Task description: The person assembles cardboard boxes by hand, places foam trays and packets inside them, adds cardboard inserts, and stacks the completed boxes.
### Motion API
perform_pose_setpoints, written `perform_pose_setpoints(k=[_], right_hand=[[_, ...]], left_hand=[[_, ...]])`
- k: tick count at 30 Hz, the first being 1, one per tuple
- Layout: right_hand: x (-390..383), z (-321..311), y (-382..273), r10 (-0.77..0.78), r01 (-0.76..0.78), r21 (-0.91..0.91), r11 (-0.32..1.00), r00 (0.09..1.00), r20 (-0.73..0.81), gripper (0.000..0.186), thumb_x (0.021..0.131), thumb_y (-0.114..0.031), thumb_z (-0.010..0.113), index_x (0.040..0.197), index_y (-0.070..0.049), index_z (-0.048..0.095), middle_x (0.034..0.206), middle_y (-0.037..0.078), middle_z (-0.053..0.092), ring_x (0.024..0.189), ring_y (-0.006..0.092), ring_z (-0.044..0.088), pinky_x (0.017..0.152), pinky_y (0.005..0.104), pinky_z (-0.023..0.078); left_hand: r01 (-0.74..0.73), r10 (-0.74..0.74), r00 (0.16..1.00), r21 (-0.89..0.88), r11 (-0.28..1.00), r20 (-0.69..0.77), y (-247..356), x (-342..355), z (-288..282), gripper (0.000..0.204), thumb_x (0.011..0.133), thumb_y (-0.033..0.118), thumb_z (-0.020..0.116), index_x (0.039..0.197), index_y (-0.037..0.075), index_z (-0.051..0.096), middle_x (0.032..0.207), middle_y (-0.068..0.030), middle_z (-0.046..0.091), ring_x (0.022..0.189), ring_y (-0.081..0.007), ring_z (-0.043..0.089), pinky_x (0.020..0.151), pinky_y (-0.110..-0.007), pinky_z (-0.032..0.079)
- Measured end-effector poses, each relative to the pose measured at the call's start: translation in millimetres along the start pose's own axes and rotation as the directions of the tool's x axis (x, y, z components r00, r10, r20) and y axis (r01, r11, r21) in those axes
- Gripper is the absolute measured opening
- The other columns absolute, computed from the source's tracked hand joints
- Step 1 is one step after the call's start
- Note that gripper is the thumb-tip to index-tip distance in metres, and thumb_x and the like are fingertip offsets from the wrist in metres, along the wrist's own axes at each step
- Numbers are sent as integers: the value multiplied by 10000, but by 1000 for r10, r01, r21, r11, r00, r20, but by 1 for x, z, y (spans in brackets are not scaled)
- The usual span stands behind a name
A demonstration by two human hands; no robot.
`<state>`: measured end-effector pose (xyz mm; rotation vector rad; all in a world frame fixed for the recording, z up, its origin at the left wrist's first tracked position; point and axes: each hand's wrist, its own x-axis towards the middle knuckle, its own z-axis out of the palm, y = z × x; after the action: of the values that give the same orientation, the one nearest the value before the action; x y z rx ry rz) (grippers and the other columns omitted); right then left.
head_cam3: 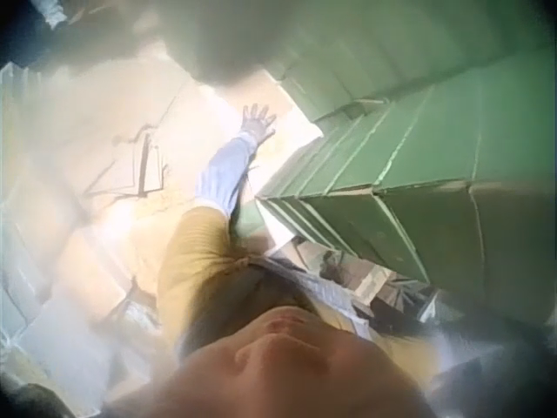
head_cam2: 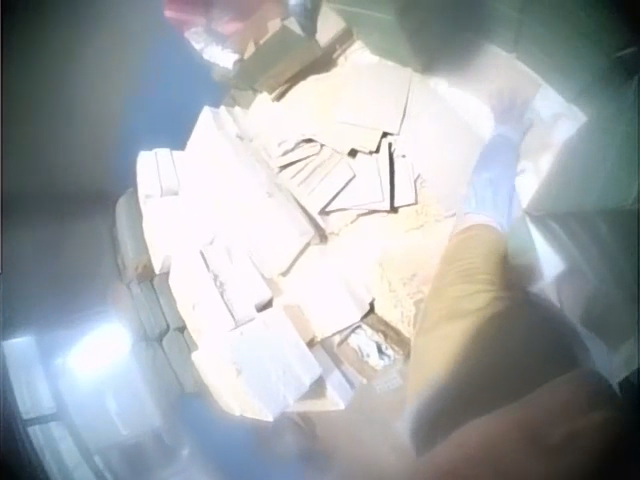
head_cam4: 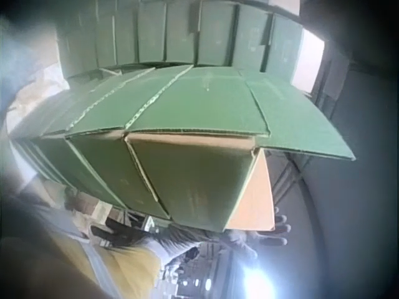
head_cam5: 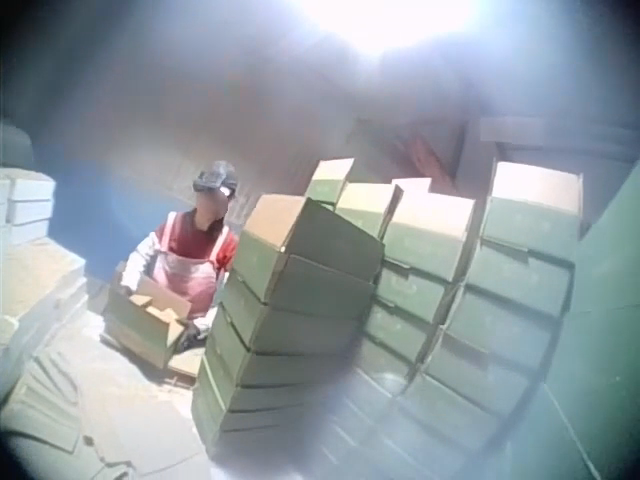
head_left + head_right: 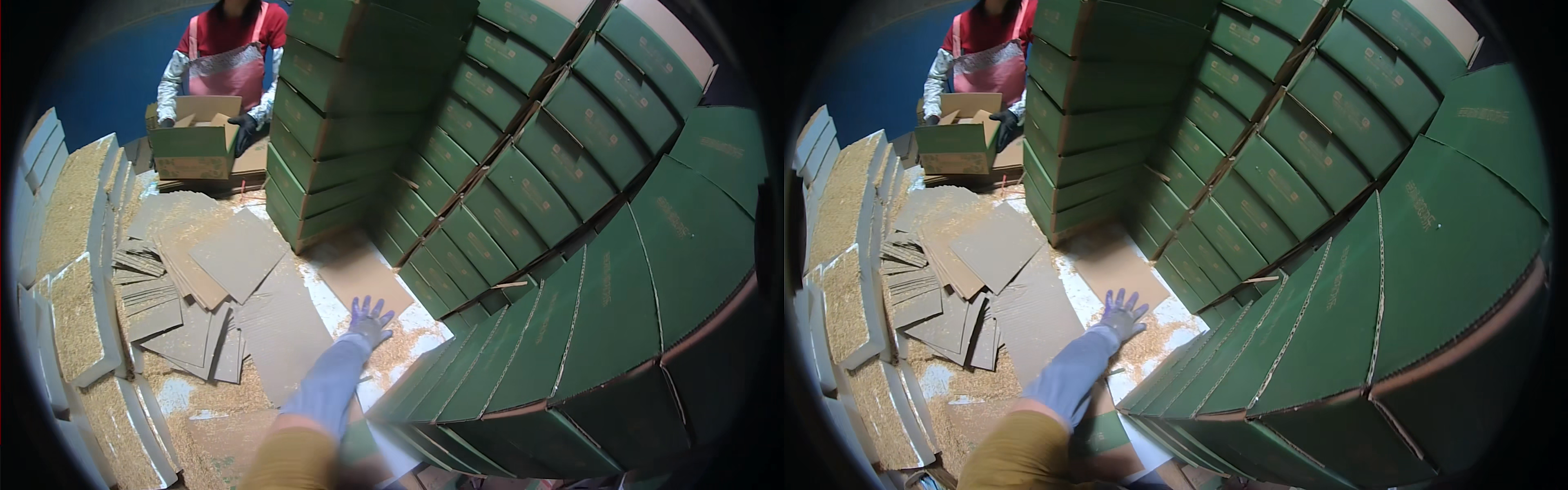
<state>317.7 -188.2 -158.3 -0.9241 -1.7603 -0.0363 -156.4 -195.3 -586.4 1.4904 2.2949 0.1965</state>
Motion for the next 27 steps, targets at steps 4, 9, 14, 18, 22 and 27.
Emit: perform_pose_setpoints(k=[4,9,14,18,22,27], right_hand=[[-12,10,8,90,-92,16,996,993,78,623,962,-529,349,1377,-68,412,1424,110,425,1306,271,402,1113,379,279],[-20,9,1,170,-179,54,982,976,137,623,961,-533,348,1376,-74,414,1424,108,427,1306,274,402,1114,383,280],[-12,13,-5,164,-188,171,967,976,145,623,959,-538,347,1375,-79,416,1423,106,429,1305,276,402,1114,387,280],[51,23,-16,76,-110,331,937,990,116,623,958,-542,347,1374,-84,418,1423,104,430,1305,278,403,1114,390,280],[83,47,-4,89,-184,533,826,976,200,623,956,-545,347,1374,-88,420,1423,102,431,1305,280,403,1114,393,280],[-48,103,54,362,-772,420,478,608,706,623,955,-550,346,1373,-94,422,1422,99,433,1304,282,403,1114,396,280]], left_hand=[[118,-112,991,74,990,-79,-38,-70,19,650,923,579,369,1485,271,263,1562,-97,166,1428,-411,84,1123,-593,16],[150,-146,989,253,956,-36,-86,-175,31,640,895,590,416,1456,293,335,1537,-123,241,1392,-452,190,1130,-562,40],[32,-43,999,344,938,23,-96,-249,-13,626,882,583,448,1430,287,384,1457,-135,391,1352,-378,330,1134,-495,166],[5,-23,996,-190,982,-91,-38,-272,-151,371,893,385,505,1121,116,618,1119,-159,632,1046,-306,600,876,-415,489],[-563,253,132,138,815,-958,63,-309,-327,519,839,202,677,1296,26,503,1254,-188,554,1166,-346,532,986,-397,426],[-464,396,-471,604,648,-788,221,-352,-442,565,870,425,602,1202,-28,539,1205,-183,571,1132,-286,549,969,-399,415]])
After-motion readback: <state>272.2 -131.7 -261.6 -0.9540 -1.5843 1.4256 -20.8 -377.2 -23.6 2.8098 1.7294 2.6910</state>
